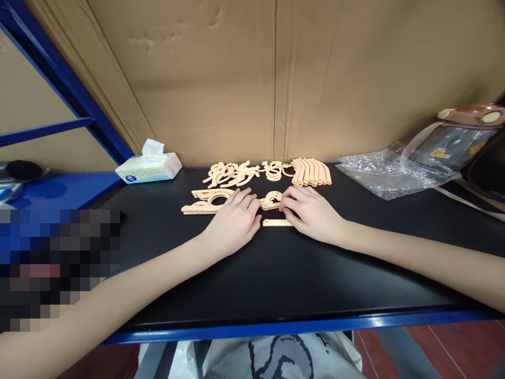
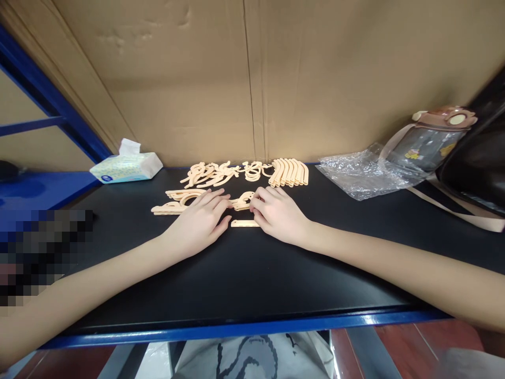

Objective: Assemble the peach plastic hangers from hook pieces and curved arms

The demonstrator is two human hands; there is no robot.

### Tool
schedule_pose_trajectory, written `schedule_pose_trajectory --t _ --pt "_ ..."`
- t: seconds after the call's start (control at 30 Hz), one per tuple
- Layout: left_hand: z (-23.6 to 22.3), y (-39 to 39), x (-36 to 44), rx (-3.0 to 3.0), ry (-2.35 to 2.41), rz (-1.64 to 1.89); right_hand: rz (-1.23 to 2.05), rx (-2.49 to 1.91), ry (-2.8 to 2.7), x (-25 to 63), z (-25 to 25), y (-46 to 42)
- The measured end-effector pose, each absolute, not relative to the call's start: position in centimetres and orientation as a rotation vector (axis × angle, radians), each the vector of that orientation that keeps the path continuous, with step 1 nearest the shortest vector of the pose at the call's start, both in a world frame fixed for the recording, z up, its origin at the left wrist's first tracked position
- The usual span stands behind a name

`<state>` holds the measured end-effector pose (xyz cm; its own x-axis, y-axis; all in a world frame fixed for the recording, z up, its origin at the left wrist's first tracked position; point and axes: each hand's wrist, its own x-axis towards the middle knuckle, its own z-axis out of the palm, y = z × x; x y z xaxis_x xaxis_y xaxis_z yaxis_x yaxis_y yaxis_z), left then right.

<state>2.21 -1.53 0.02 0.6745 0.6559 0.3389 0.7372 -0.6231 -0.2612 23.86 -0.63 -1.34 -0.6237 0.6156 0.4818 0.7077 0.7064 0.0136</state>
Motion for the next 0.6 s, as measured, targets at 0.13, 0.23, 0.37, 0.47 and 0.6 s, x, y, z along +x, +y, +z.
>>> schedule_pose_trajectory --t 0.13,0.23,0.37,0.47,0.6 --pt "-0.04 -1.43 2.15 -2.51 -1.085 -0.249 -0.273 -1.011 -2.469 23.9 -1.34 -0.61" --pt "-0.02 -1.41 2.14 -2.523 -1.095 -0.237 -0.278 -1.019 -2.477 23.89 -1.32 -0.63" --pt "0.06 -1.49 2.18 -2.539 -1.085 -0.259 -0.289 -1.019 -2.476 23.89 -1.33 -0.61" --pt "0.13 -1.58 2.2 -2.541 -1.05 -0.272 -0.279 -1.025 -2.478 23.9 -1.33 -0.59" --pt "0.21 -1.63 2.24 -2.529 -1.023 -0.279 -0.279 -1.029 -2.484 23.89 -1.3 -0.62"
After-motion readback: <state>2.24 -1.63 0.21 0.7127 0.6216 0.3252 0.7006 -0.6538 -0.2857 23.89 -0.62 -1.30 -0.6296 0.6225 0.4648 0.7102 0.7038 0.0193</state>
